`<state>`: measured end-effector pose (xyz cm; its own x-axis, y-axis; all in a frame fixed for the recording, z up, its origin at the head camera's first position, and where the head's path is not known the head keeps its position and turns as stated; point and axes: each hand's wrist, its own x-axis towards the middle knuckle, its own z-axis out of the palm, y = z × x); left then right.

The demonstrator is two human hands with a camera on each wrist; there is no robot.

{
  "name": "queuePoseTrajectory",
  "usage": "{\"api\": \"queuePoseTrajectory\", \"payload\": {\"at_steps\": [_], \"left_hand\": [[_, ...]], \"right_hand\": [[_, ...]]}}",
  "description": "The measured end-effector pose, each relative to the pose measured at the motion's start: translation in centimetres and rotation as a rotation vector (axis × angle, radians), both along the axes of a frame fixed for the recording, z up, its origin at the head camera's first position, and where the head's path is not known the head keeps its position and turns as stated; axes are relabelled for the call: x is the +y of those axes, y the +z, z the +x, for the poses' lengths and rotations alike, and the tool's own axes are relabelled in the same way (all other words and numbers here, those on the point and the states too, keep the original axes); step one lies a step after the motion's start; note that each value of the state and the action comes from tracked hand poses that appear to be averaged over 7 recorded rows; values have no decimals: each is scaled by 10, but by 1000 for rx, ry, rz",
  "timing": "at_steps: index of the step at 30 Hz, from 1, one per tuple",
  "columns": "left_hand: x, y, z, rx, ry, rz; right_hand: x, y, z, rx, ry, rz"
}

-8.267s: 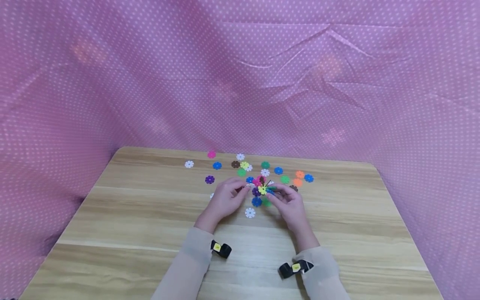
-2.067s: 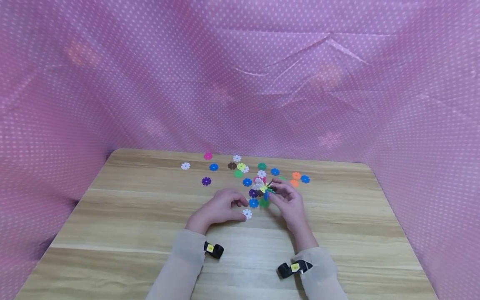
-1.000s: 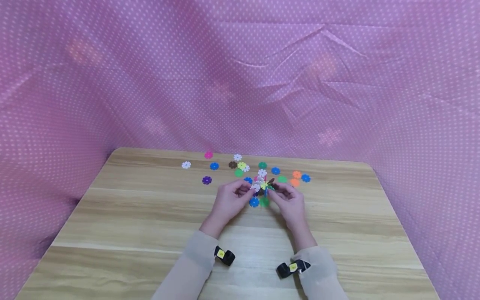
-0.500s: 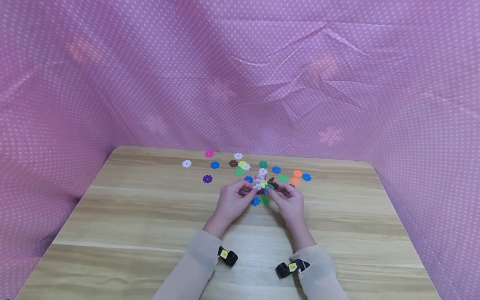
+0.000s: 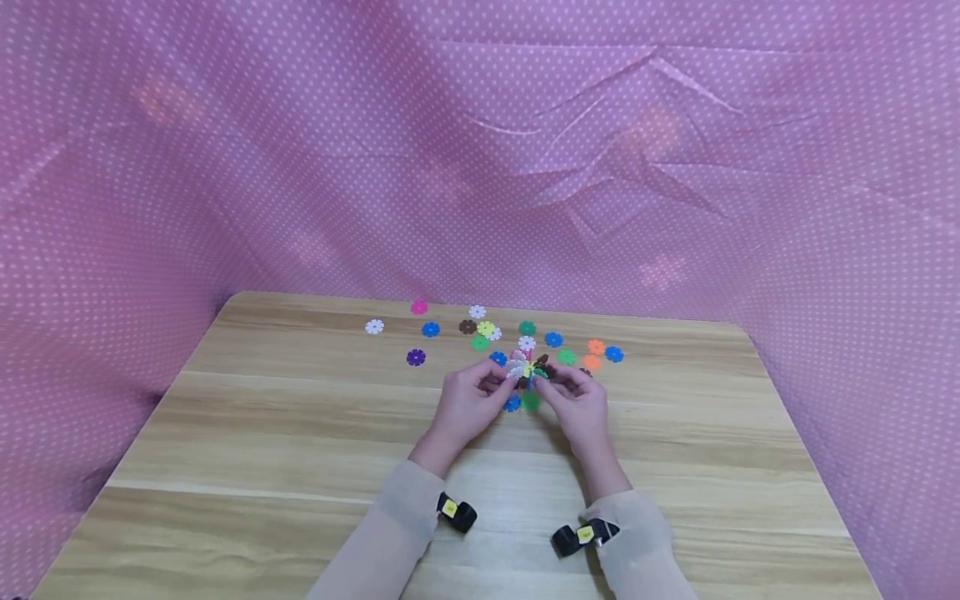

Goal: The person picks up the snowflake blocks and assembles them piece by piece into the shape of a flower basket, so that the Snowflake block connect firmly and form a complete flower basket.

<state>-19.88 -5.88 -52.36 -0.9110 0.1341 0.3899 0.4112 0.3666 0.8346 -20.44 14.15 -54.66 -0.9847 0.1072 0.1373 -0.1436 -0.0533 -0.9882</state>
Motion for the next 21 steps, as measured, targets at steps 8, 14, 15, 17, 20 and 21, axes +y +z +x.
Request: {"api": "queuePoseTrajectory", "payload": {"at_steps": [8, 14, 15, 17, 20, 21], "left_hand": [[2, 2, -4, -6, -9, 7], [4, 2, -13, 22, -20, -33], [4, 2, -14, 27, -23, -41], [4, 2, -17, 32, -22, -49], [4, 2, -22, 40, -3, -58], [4, 1, -24, 45, 4, -61]], "right_hand": [[-1, 1, -4, 60, 24, -16], [1, 0, -14, 83, 69, -24], [1, 0, -16, 84, 75, -26], [2, 0, -19, 84, 83, -26], [3, -1, -24, 76, 95, -25], [3, -1, -26, 72, 102, -27]]}}
